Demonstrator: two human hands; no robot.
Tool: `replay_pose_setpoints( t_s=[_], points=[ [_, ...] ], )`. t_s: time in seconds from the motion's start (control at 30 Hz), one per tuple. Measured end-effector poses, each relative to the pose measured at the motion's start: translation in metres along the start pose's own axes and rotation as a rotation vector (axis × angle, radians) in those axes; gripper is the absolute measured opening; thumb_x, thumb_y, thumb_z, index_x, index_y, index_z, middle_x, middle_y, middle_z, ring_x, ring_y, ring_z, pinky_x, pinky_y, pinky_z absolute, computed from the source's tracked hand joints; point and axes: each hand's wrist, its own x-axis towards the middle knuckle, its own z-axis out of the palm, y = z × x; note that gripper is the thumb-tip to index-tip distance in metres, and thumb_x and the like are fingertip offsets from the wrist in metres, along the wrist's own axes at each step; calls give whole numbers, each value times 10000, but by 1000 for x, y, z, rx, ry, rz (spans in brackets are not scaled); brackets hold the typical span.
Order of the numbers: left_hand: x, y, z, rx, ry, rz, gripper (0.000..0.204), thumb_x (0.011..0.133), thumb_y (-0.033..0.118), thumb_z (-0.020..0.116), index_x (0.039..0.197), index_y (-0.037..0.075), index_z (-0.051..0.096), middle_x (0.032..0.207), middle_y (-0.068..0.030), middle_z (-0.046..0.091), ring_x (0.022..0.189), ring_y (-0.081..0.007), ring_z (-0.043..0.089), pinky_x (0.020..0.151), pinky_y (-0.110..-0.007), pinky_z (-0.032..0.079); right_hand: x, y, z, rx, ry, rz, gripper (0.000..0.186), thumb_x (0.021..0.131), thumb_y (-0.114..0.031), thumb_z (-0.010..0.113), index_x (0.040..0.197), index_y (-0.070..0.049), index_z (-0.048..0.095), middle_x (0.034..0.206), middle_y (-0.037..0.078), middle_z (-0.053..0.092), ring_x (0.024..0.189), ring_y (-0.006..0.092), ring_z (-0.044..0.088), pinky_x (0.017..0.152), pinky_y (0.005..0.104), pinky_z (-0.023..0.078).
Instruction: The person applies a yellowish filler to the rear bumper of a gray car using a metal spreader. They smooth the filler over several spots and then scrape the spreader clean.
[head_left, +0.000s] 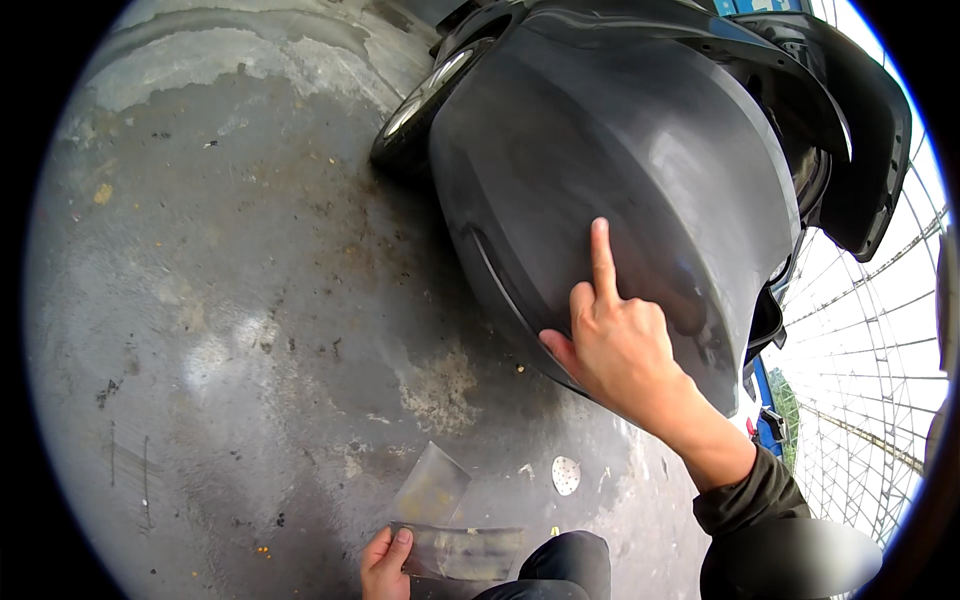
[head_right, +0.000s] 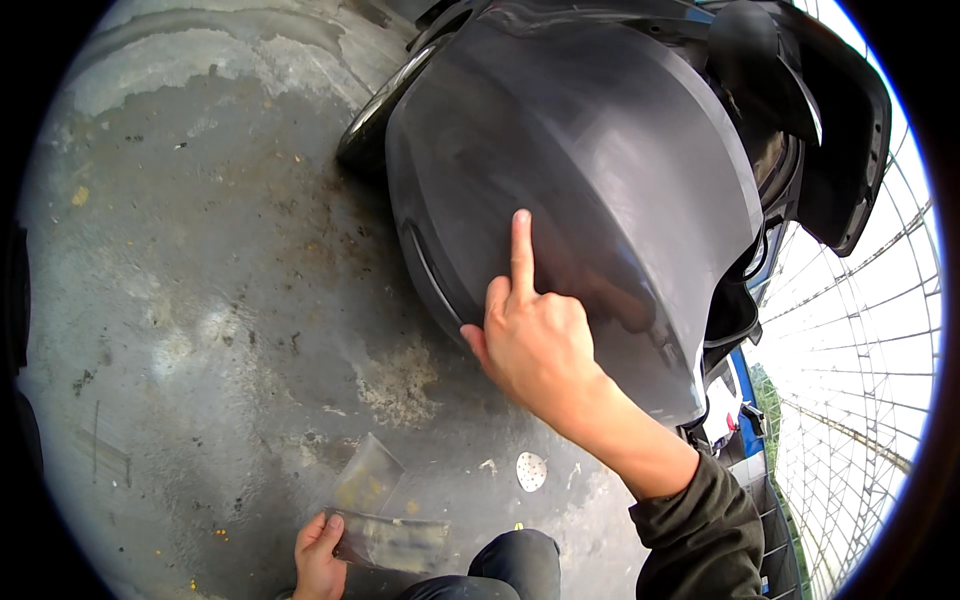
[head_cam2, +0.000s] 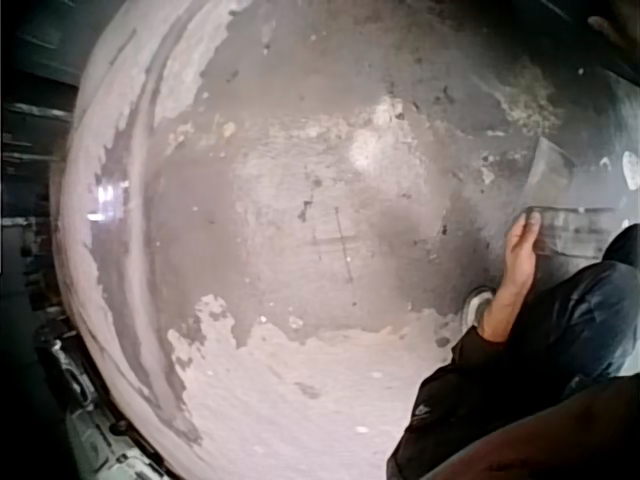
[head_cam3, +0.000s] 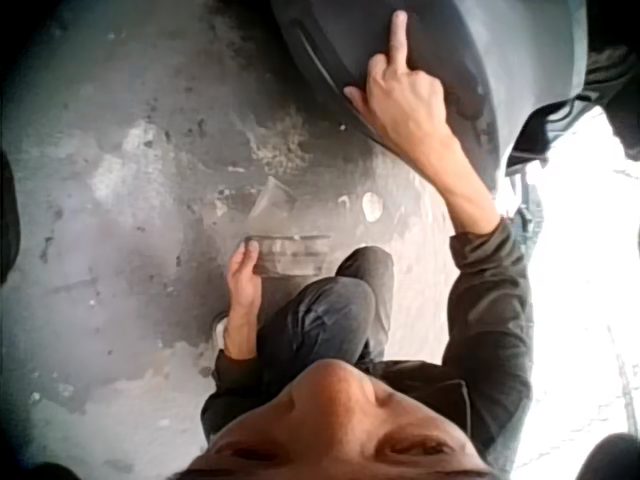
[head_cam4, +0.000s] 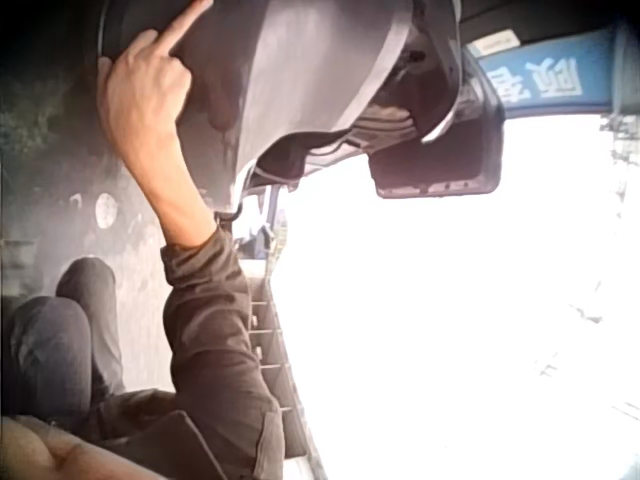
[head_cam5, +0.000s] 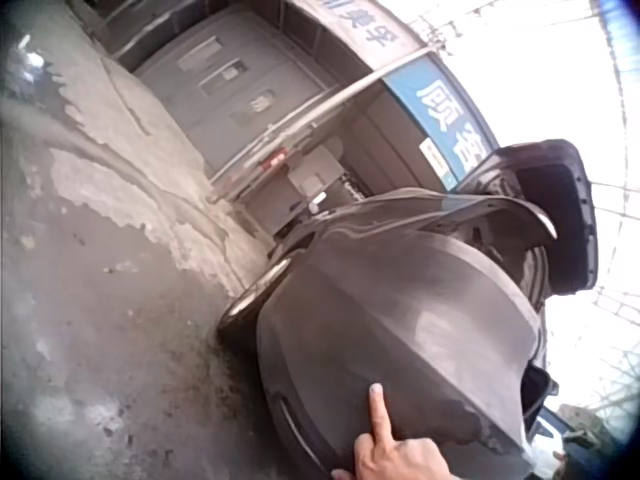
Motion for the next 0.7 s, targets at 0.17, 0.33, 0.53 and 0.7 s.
replay_pose_setpoints(
  t_s=[0.17,0.33,0.53,0.7],
  points=[
    [-8,7,5,-1,34,40,229,950,147,531,1104,-7,603,1042,-39,620,973,-141,565,876,-275,426,-5,6,3,244,46,11,424,814,-337,660,876,40,475,1365,382,327,493,270,611,447,331,483],
    [-11,1,1,-5,93,55,205,950,136,529,1073,-5,611,1014,-33,628,951,-131,576,857,-272,439,-19,1,14,516,165,-37,341,824,-295,659,799,19,528,1214,312,492,545,337,608,518,379,519],
    [-13,-3,22,-34,83,89,176,937,118,536,1039,-9,603,987,-43,633,904,-131,589,830,-283,458,-77,-12,70,1142,-230,35,267,875,-298,634,881,-31,645,669,96,642,553,225,614,546,320,482],
    [3,-20,58,196,22,52,205,946,197,546,970,3,606,912,-1,607,820,-87,540,767,-248,435,-166,-36,139,1686,-627,133,330,928,-331,566,990,-17,646,797,100,654,688,180,652,638,318,495]
  ],
)
